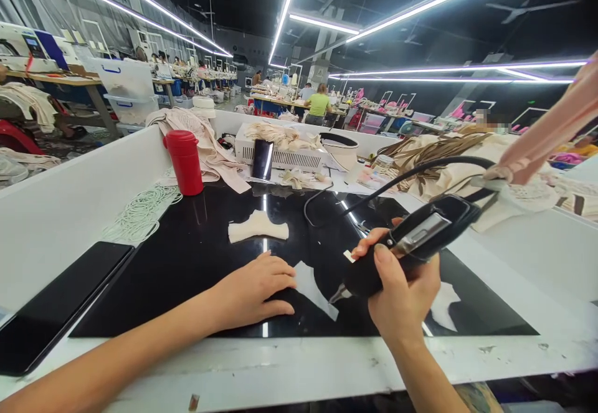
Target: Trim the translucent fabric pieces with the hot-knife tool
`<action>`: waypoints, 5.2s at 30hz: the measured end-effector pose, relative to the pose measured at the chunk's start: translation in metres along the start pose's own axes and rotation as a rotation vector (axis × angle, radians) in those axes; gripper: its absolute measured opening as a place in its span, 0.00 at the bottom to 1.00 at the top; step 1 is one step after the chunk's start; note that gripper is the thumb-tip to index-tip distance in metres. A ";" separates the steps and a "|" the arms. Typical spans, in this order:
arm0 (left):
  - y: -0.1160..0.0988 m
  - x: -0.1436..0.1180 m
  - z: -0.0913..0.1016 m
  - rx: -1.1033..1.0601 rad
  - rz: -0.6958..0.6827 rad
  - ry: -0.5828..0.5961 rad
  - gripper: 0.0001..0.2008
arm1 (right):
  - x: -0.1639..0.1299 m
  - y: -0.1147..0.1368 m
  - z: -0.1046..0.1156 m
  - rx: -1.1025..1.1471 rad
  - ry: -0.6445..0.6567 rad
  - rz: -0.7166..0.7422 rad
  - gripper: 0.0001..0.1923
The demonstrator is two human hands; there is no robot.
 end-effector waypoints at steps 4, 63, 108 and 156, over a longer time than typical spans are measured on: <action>-0.009 0.000 -0.004 -0.003 -0.025 0.013 0.16 | 0.011 -0.001 0.002 -0.018 -0.047 0.028 0.15; -0.010 0.003 -0.002 -0.129 -0.023 0.098 0.23 | -0.025 0.005 -0.041 0.199 0.091 -0.079 0.18; -0.005 0.007 -0.018 0.045 -0.014 0.082 0.30 | 0.001 -0.005 -0.020 0.106 -0.026 0.029 0.16; 0.029 0.005 0.003 -0.266 0.224 -0.338 0.04 | -0.050 0.002 -0.037 -0.678 0.579 0.633 0.11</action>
Point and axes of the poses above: each hand's wrist, its own x-axis towards the middle knuckle, its own z-axis out of the back of the hand, y = z × x, the point moved 8 cm from there along x, towards the middle knuckle, and after that the axes turned 8 degrees about -x, right-handed, at the moved point
